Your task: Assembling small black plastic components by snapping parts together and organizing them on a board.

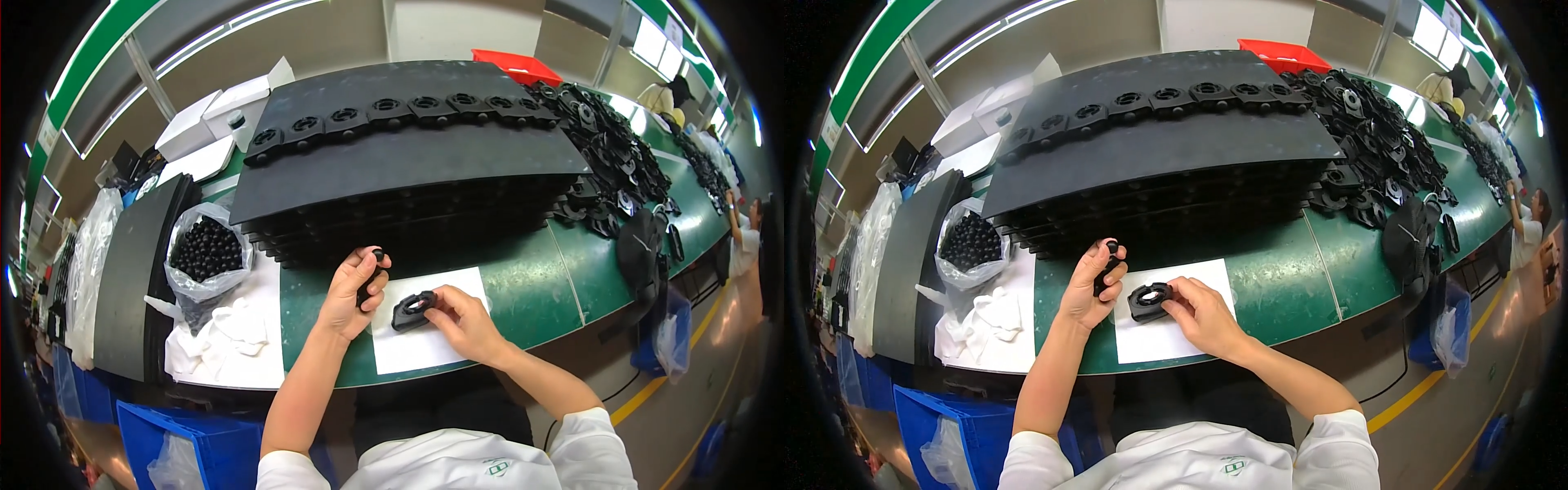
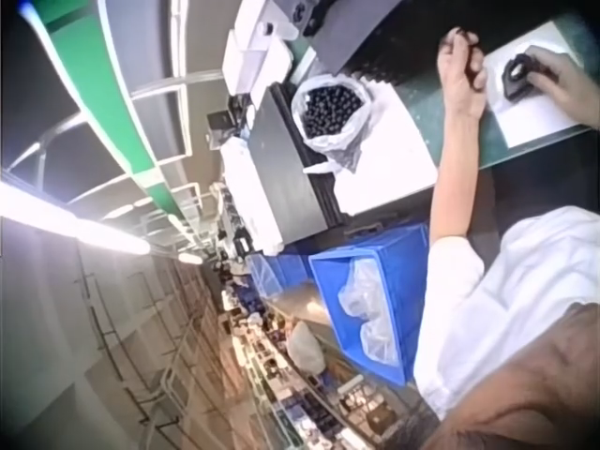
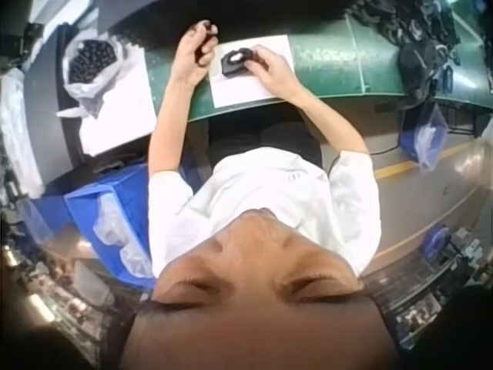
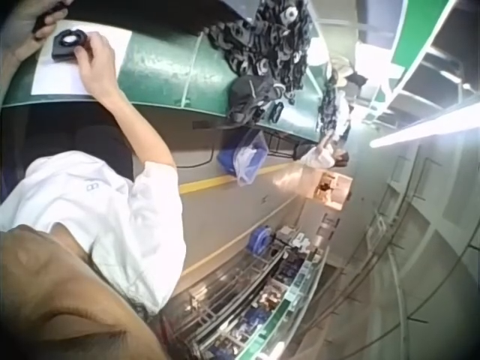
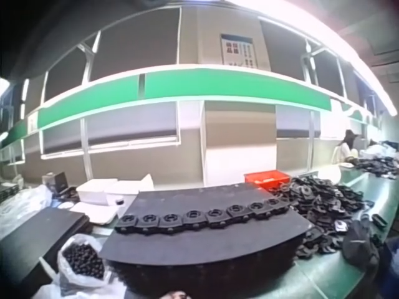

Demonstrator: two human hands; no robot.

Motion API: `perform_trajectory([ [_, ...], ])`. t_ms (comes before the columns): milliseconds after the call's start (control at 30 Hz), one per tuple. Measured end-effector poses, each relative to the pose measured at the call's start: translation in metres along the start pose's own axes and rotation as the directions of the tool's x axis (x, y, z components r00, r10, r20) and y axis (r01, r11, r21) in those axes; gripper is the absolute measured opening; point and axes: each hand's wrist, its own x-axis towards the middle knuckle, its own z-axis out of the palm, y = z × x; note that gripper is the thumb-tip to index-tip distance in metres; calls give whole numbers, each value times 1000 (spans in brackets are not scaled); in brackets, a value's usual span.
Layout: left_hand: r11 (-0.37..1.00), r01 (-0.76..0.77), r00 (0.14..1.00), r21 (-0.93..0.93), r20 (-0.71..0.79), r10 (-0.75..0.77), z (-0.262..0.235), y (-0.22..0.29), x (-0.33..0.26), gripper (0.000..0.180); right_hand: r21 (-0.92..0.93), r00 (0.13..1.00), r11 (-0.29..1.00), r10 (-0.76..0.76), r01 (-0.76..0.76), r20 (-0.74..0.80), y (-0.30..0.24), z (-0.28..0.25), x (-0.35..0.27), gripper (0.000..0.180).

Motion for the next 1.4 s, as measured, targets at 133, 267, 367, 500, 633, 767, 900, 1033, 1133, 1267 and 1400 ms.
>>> perform_trajectory([
  [133, 1000, 4, 1000, 14, -3, -4, -2, 0, 0, 14, 50, 998, 998, 27, -24, -62, 1, -3, 2, 12],
  [267, 999, 3, 1000, 41, -15, -2, 0, 0, 0, 21, 125, 994, 990, 80, -71, -72, 0, -6, 2, 12],
  [367, 999, 4, 1000, 45, -21, -3, 0, 0, 0, 24, 15, 996, 999, 43, -42, -77, 0, -5, 1, 13],
  [500, 999, 4, 1000, 47, -20, -4, 2, 0, 0, 24, -178, 988, 972, -154, 155, 20, -10, -4, 0, 17],
  [633, 999, -6, 1000, 52, -12, 7, 1, 0, 1, 23, -141, 982, 974, -166, 178, 95, -7, -2, 2, 17],
  [767, 997, -3, 1000, 80, -2, 3, 1, -1, 0, 17, 489, 982, 854, 117, -175, 148, 5, -11, 7, 13],
  [900, 990, 29, 998, 139, 47, -36, 2, -2, -2, 12, 764, 955, 574, 176, -296, 238, 2, -24, 9, 14],
  [1033, 975, 50, 993, 215, 90, -71, 4, -3, -5, 13, 872, 924, 313, 189, -377, 332, 0, -28, 10, 15],
  [1133, 968, 68, 993, 243, 81, -90, 7, -3, -5, 16, 901, 949, 300, 146, -313, 280, 0, -29, 10, 15],
  [1267, 956, 84, 992, 283, 63, -106, 10, -3, -7, 24, 880, 973, 417, 72, -228, 218, 2, -35, 12, 17],
  [1400, 939, 89, 993, 333, 42, -109, 10, -3, -6, 25, 564, 984, 808, -167, 172, -61, -1, -40, 11, 18],
])
